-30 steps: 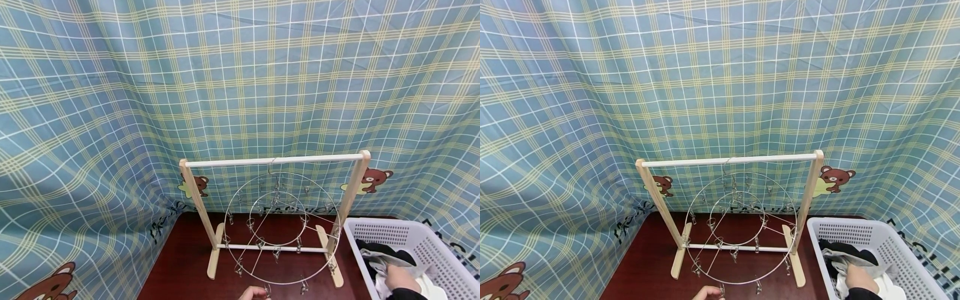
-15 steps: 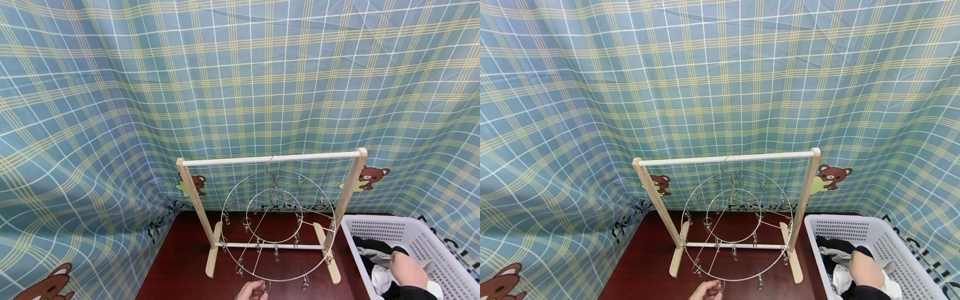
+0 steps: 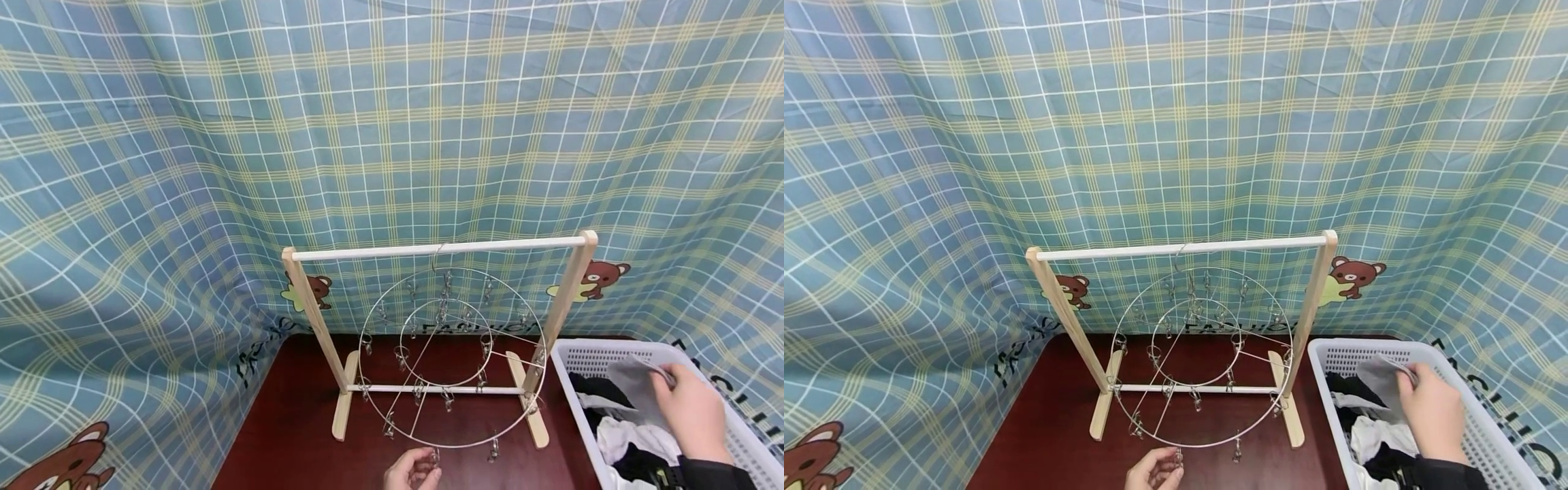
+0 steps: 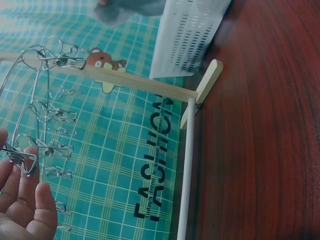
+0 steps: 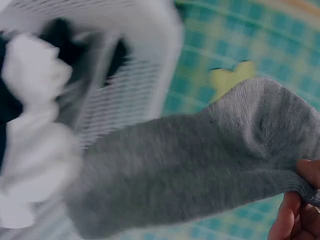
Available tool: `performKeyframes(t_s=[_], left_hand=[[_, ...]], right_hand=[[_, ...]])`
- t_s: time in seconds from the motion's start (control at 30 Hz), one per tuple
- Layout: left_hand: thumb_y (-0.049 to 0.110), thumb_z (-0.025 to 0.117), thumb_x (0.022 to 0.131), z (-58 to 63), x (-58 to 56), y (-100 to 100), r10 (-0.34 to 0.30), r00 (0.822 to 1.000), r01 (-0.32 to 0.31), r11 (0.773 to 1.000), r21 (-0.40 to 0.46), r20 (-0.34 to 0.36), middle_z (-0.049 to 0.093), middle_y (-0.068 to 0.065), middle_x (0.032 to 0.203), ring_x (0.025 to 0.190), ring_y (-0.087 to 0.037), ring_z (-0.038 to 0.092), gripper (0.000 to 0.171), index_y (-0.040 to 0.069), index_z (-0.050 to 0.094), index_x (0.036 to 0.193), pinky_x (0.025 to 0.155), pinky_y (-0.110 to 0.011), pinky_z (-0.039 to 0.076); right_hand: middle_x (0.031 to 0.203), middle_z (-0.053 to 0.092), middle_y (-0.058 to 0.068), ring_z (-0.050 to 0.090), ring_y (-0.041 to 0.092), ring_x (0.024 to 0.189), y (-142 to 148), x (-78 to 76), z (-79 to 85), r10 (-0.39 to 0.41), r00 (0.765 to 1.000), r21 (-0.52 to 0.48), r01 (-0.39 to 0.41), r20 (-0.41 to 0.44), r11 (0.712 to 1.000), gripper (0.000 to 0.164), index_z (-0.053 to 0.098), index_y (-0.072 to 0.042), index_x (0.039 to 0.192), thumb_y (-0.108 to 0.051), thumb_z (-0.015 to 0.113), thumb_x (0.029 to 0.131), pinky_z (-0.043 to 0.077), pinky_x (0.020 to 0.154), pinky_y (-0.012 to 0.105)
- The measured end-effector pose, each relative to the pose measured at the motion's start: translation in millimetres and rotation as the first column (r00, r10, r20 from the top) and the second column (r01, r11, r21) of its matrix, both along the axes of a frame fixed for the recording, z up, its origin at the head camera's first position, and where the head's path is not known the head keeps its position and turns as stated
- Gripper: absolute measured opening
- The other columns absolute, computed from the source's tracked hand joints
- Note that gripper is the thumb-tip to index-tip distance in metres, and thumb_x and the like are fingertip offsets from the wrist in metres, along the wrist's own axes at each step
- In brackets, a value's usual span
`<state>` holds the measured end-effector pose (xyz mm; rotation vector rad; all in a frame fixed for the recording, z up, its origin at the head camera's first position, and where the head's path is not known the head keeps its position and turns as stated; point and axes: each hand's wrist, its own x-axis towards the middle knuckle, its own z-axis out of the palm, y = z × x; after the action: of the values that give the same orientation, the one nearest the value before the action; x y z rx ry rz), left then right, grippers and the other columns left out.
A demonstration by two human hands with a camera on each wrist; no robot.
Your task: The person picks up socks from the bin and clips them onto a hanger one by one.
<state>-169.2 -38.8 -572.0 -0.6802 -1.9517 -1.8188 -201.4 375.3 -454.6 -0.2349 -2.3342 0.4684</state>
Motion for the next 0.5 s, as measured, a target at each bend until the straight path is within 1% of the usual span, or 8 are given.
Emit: performKeyframes(t_s=[0.07, 0.1, 0.13, 0.2, 0.27, 0.37, 0.4, 0.5], left_hand=[[-0.011, 0.065, 0.07, 21.6, 7.0, 1, 0.007, 1.0, -0.007, 1.0, 0.007, -0.024, 0.063, -0.014, 0.078, 0.072, -0.011, 0.062, 0.025, -0.008, 0.057, 0.094, 0.055, -0.026, 0.053], [-0.013, 0.064, 0.069, 27.3, 9.0, 1, 0.011, 0.999, -0.011, 1.0, 0.007, -0.041, 0.062, -0.017, 0.077, 0.072, -0.01, 0.062, 0.025, -0.01, 0.056, 0.093, 0.054, -0.027, 0.053], [-0.013, 0.064, 0.069, 30.8, 10.3, 1, 0.013, 0.998, -0.013, 1.0, 0.006, -0.056, 0.061, -0.019, 0.076, 0.071, -0.01, 0.061, 0.025, -0.012, 0.056, 0.092, 0.053, -0.028, 0.053], [-0.012, 0.064, 0.071, 31.9, 11.1, 1, 0.0, 0.999, 0.0, 1.0, 0.016, -0.054, 0.061, -0.021, 0.076, 0.072, -0.008, 0.061, 0.023, -0.013, 0.055, 0.093, 0.053, -0.029, 0.053], [-0.012, 0.063, 0.071, 31.3, 10.5, 0, -0.014, 0.998, 0.015, 1.0, 0.019, -0.068, 0.06, -0.021, 0.075, 0.072, -0.008, 0.061, 0.024, -0.015, 0.054, 0.093, 0.053, -0.03, 0.053], [-0.014, 0.062, 0.071, 32.7, 9.9, -1, -0.043, 0.995, 0.047, 0.998, 0.039, -0.085, 0.059, -0.023, 0.076, 0.072, -0.01, 0.062, 0.024, -0.018, 0.053, 0.093, 0.055, -0.028, 0.054], [-0.015, 0.062, 0.072, 33.4, 9.7, 0, -0.049, 0.996, 0.053, 0.998, 0.044, -0.079, 0.058, -0.024, 0.076, 0.072, -0.01, 0.062, 0.023, -0.018, 0.053, 0.092, 0.056, -0.027, 0.053], [-0.015, 0.062, 0.071, 37.7, 11.5, 0, -0.037, 0.999, 0.038, 0.998, 0.048, -0.034, 0.059, -0.024, 0.076, 0.073, -0.012, 0.062, 0.021, -0.017, 0.053, 0.089, 0.058, -0.027, 0.054]], right_hand=[[0.055, 0.053, 0.016, 0.047, 0.035, 0.046, -10, 4.0, 13.4, 0.031, 0.998, 0.012, -0.031, -0.054, 0.999, 0.007, 0.057, 0.003, 0.076, -0.003, 0.062, 0.075, 0.031, 0.043, 0.045], [0.055, 0.054, 0.014, 0.047, 0.03, 0.044, -16, 6.0, 19.6, 0.049, 0.996, 0.016, -0.048, -0.074, 0.999, 0.006, 0.058, 0.002, 0.076, -0.002, 0.062, 0.075, 0.031, 0.042, 0.043], [0.054, 0.054, 0.014, 0.047, 0.029, 0.044, -21, 7.9, 25.2, 0.063, 0.994, 0.021, -0.062, -0.094, 0.998, 0.006, 0.059, 0.003, 0.076, -0.001, 0.062, 0.074, 0.032, 0.042, 0.043], [0.057, 0.057, 0.015, 0.048, 0.009, 0.045, -32, 12.5, 33.9, 0.091, 0.989, 0.006, -0.091, -0.118, 0.996, 0.008, 0.061, 0.004, 0.08, 0.0, 0.064, 0.074, 0.035, 0.042, 0.033], [0.059, 0.058, 0.015, 0.043, -0.007, 0.05, -44, 17.5, 39.2, 0.12, 0.981, 0.0, -0.122, -0.15, 0.993, 0.013, 0.061, 0.004, 0.083, 0.001, 0.066, 0.071, 0.035, 0.041, 0.023], [0.059, 0.059, 0.012, 0.032, -0.022, 0.054, -61, 26.5, 40.6, 0.174, 0.966, -0.034, -0.184, -0.193, 0.982, 0.018, 0.06, 0.0, 0.082, 0.002, 0.069, 0.067, 0.032, 0.038, 0.013], [0.057, 0.058, 0.008, 0.033, -0.022, 0.054, -68, 29.6, 39.7, 0.197, 0.958, -0.035, -0.209, -0.21, 0.977, 0.019, 0.06, -0.001, 0.081, 0.003, 0.07, 0.065, 0.032, 0.038, 0.013], [0.057, 0.055, -0.003, 0.038, -0.016, 0.052, -85, 36.3, 33.0, 0.261, 0.944, -0.048, -0.276, -0.202, 0.96, 0.022, 0.06, -0.007, 0.077, 0.003, 0.073, 0.063, 0.033, 0.04, 0.012]])
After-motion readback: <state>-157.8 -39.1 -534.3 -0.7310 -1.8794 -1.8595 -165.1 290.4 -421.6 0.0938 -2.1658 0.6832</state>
